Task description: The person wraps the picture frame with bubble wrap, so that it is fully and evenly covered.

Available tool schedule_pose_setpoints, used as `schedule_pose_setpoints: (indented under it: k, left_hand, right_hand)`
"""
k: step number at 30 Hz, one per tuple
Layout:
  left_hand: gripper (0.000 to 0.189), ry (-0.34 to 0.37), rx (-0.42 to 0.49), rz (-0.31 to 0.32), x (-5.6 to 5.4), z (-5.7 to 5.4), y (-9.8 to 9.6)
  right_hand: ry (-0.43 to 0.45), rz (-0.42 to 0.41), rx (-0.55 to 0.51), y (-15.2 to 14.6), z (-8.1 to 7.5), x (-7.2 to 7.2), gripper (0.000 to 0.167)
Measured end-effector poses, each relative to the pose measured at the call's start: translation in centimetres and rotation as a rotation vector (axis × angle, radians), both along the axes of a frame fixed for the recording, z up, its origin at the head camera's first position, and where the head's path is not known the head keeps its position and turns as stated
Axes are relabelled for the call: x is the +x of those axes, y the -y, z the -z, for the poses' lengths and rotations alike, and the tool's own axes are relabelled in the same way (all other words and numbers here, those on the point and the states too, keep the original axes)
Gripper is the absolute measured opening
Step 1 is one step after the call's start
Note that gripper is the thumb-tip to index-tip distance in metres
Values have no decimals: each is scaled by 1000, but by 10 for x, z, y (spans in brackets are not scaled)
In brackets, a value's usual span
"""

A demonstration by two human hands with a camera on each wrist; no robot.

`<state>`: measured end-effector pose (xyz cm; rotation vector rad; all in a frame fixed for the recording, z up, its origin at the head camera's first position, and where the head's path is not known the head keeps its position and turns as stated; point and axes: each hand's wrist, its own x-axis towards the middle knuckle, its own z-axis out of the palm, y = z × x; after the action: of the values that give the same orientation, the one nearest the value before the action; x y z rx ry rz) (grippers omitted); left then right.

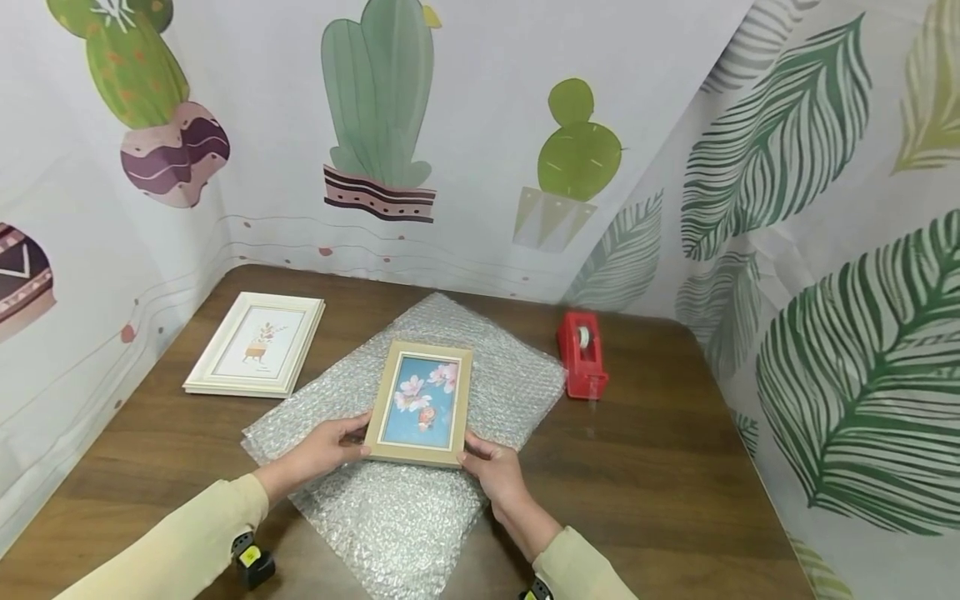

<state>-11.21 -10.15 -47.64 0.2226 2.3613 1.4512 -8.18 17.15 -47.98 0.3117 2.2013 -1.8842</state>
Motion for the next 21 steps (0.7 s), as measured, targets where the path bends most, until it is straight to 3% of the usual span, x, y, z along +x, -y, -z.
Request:
schedule_pose_setpoints:
  k: [9,16,21]
  left_hand:
    - [64,-10,39,-23,2,3,2]
    - [60,11,87,-67,5,9,2]
    - [59,8,81,-76,5,10,3]
  right_hand:
    - [-41,-23,90,-2,3,-1,45]
    - [-124,-51,158,-3,8,1,41]
    - [-120,-52,152,-2,8,2,42]
